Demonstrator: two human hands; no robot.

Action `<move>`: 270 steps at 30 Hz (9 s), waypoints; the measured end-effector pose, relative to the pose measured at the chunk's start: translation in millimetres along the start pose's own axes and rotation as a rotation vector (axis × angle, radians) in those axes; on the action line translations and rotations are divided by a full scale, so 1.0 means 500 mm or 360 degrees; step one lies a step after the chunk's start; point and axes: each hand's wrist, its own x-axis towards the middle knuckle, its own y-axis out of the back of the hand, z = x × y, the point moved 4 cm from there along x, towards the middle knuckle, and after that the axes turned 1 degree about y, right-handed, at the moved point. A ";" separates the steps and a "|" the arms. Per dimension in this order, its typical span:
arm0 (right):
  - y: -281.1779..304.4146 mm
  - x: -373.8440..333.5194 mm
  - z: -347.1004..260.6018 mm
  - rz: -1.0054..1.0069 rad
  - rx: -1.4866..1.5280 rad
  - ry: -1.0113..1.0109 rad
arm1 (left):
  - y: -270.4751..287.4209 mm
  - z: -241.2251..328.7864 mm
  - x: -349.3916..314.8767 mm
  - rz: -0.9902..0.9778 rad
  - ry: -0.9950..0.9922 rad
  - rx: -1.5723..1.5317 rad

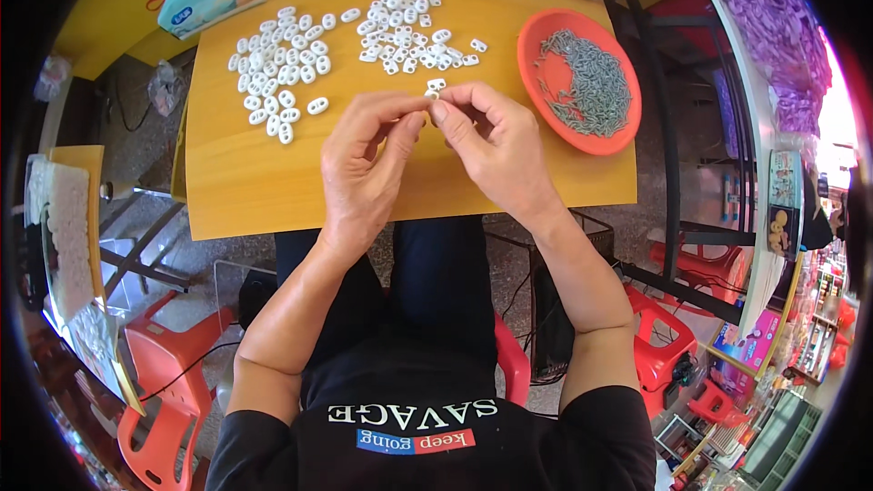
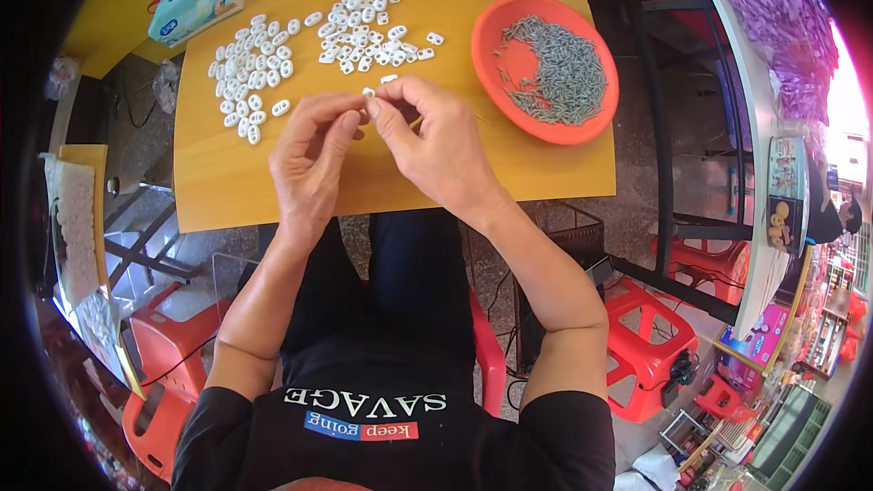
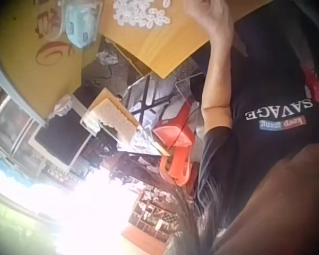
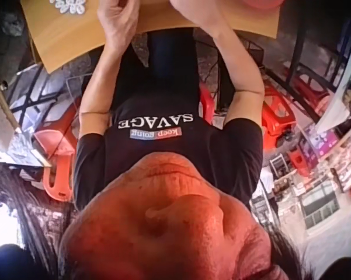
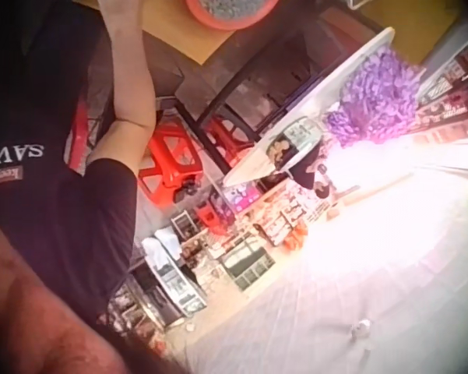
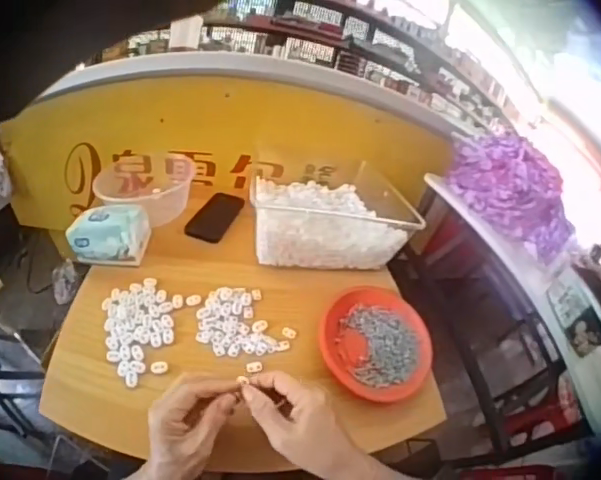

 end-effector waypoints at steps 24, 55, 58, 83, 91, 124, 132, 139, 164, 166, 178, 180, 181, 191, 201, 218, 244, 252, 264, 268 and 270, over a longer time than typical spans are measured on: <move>0.244 0.094 0.026 -0.0300 -0.1398 -0.0019 | -0.008 -0.026 -0.001 -0.0222 0.0675 -0.0327; 0.246 0.121 0.019 -0.0526 -0.1619 0.0030 | -0.003 -0.026 0.000 -0.0209 0.0689 -0.0364; 0.235 0.123 0.017 -0.0550 -0.1721 0.0131 | -0.002 -0.028 0.001 -0.0205 0.0689 -0.0365; 0.058 0.028 -0.049 -0.0186 0.0154 -0.0089 | 0.011 -0.029 0.009 -0.0148 0.0697 -0.0702; -0.014 0.009 0.008 -0.0113 0.0627 -0.0225 | 0.016 -0.025 0.002 -0.0177 0.0635 -0.0679; -0.025 -0.011 0.012 0.0094 0.0423 -0.0060 | 0.014 -0.026 -0.001 -0.0108 0.0553 -0.0706; -0.026 -0.011 0.015 0.0091 0.0365 -0.0037 | 0.016 -0.027 -0.001 -0.0126 0.0572 -0.0674; -0.013 0.004 -0.015 -0.0058 -0.0273 0.0330 | 0.019 -0.030 -0.004 -0.0151 0.0589 -0.0624; -0.004 0.035 -0.067 -0.0214 -0.1008 0.0985 | 0.016 -0.035 0.019 -0.0157 0.0678 -0.0648; -0.006 0.033 -0.063 -0.0196 -0.0985 0.0985 | 0.015 -0.037 0.017 -0.0171 0.0676 -0.0654; -0.043 0.009 -0.026 0.0137 -0.0862 0.0897 | 0.018 -0.035 0.005 -0.0090 0.0693 -0.0588; -0.048 0.008 -0.026 0.0196 -0.0840 0.0905 | 0.018 -0.036 0.005 -0.0055 0.0676 -0.0551; -0.052 0.007 -0.025 0.0199 -0.0840 0.0905 | 0.020 -0.037 0.003 -0.0041 0.0665 -0.0514; -0.027 0.004 -0.043 0.0056 -0.0721 0.0666 | 0.019 -0.030 -0.002 -0.0008 0.0627 -0.0521; 0.015 0.034 -0.089 -0.0291 -0.0964 0.0848 | 0.017 -0.033 -0.003 -0.0041 0.0612 -0.0599; -0.004 -0.009 -0.012 -0.0101 -0.0254 0.0204 | 0.014 -0.034 -0.003 -0.0114 0.0666 -0.0482; 0.042 0.225 0.013 -0.0650 -0.1436 0.0678 | 0.019 -0.032 -0.004 0.0068 0.0565 -0.0679; 0.040 0.168 0.002 -0.0504 -0.0746 -0.0021 | 0.022 -0.039 -0.005 0.0035 0.0569 -0.0550; -0.001 0.059 0.011 -0.0595 0.0359 -0.0775 | 0.018 -0.021 0.003 -0.0082 0.0269 -0.0838; -0.019 0.039 0.000 -0.0618 0.0367 -0.0815 | 0.024 -0.025 -0.002 0.0009 0.0481 -0.0670; -0.033 0.033 0.004 -0.0584 0.0501 -0.0872 | 0.018 -0.027 -0.001 0.0042 0.0531 -0.0645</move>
